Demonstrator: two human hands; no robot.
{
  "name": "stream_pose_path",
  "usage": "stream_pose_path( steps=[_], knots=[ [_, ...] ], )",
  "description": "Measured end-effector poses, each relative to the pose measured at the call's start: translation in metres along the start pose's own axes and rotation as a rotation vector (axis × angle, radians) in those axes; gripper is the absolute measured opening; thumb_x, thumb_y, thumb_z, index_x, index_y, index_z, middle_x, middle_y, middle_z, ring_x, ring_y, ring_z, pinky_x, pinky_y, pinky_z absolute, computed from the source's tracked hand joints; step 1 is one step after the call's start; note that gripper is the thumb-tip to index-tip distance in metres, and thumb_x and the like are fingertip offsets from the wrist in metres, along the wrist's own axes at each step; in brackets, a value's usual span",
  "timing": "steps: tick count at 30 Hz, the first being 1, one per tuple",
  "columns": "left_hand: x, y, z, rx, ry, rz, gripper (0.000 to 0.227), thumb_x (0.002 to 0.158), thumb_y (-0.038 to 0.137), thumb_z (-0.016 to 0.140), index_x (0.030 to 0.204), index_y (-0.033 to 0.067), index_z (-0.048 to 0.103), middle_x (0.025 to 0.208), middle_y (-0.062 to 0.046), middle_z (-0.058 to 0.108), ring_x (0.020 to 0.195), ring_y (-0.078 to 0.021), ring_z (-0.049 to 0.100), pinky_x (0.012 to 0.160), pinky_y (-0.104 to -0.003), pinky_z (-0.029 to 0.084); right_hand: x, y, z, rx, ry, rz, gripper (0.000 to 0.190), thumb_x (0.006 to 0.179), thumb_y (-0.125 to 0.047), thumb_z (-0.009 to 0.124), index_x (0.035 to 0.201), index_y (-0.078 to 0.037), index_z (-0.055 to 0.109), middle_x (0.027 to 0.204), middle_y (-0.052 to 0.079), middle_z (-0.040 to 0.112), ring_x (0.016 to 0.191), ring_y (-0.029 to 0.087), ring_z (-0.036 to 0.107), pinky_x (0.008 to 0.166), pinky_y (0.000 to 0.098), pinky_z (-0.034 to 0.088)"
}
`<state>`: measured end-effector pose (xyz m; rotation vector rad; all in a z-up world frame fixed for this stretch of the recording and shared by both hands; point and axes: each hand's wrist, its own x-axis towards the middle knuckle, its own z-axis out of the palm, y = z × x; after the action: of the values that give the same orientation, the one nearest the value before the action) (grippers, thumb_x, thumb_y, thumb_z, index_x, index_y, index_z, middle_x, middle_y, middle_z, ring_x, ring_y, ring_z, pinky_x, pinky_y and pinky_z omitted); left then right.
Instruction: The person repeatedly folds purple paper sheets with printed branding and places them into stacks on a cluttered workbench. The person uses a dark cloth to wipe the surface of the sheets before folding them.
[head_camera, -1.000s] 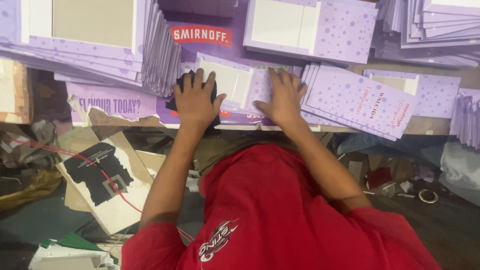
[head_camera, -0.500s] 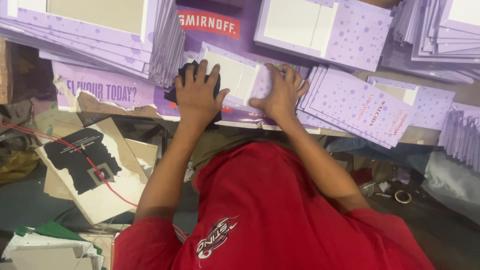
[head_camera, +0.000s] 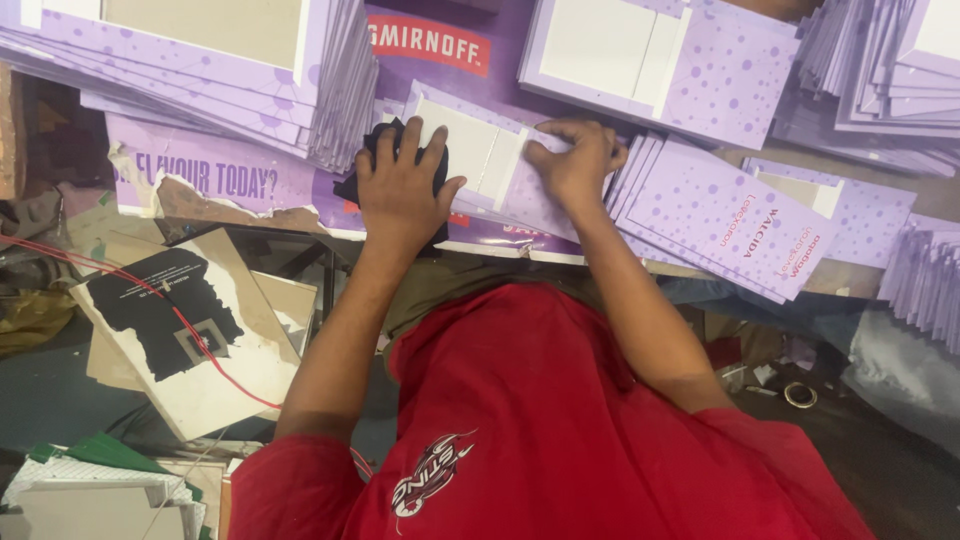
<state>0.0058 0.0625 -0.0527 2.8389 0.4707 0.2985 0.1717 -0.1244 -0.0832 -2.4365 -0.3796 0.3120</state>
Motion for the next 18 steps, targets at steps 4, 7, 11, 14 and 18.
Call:
stream_pose_path(
  steps=[4, 7, 11, 14, 18],
  knots=[
    [0.002, 0.0, 0.0, 0.004, 0.006, 0.0, 0.064, 0.087, 0.05, 0.077, 0.139, 0.0145, 0.064, 0.145, -0.013, 0.054, 0.126, -0.0368, 0.05, 0.1, -0.058, 0.038, 0.003, 0.007, 0.002, 0.071, 0.05, -0.118, 0.022, 0.072, -0.023, 0.088, 0.093, -0.019, 0.083, 0.107, 0.004, 0.074, 0.114, 0.027, 0.05, 0.105, 0.0454, 0.012],
    [-0.002, 0.0, 0.001, 0.008, -0.003, -0.004, 0.065, 0.088, 0.05, 0.077, 0.14, 0.0142, 0.063, 0.145, -0.014, 0.054, 0.126, -0.0367, 0.051, 0.099, -0.058, 0.038, 0.004, 0.004, 0.009, 0.054, 0.082, 0.019, 0.013, 0.073, -0.024, 0.086, 0.085, -0.021, 0.083, 0.093, 0.0, 0.077, 0.109, 0.023, 0.055, 0.106, 0.0421, 0.017],
    [0.001, -0.001, 0.002, 0.004, 0.007, -0.004, 0.064, 0.088, 0.05, 0.077, 0.14, 0.0144, 0.064, 0.145, -0.013, 0.054, 0.126, -0.0368, 0.051, 0.1, -0.058, 0.038, 0.011, -0.014, 0.007, -0.02, 0.032, 0.184, 0.008, 0.078, -0.026, 0.085, 0.083, -0.02, 0.083, 0.085, 0.0, 0.078, 0.11, 0.02, 0.057, 0.114, 0.0428, 0.015],
    [0.0, 0.001, 0.001, 0.004, 0.017, -0.016, 0.064, 0.087, 0.05, 0.077, 0.139, 0.0147, 0.064, 0.145, -0.013, 0.054, 0.124, -0.0361, 0.051, 0.1, -0.058, 0.038, 0.008, -0.025, -0.003, -0.065, -0.043, 0.189, 0.014, 0.076, -0.026, 0.085, 0.088, -0.019, 0.082, 0.093, 0.002, 0.077, 0.112, 0.022, 0.057, 0.118, 0.0462, 0.015],
    [0.001, 0.003, -0.003, -0.02, 0.009, -0.031, 0.064, 0.087, 0.049, 0.077, 0.138, 0.0135, 0.065, 0.145, -0.013, 0.053, 0.121, -0.0355, 0.052, 0.1, -0.058, 0.038, -0.008, -0.034, -0.014, -0.16, -0.161, 0.127, 0.059, 0.061, -0.026, 0.092, 0.116, -0.017, 0.072, 0.127, 0.013, 0.059, 0.128, 0.035, 0.04, 0.119, 0.0527, 0.014]
  ],
)
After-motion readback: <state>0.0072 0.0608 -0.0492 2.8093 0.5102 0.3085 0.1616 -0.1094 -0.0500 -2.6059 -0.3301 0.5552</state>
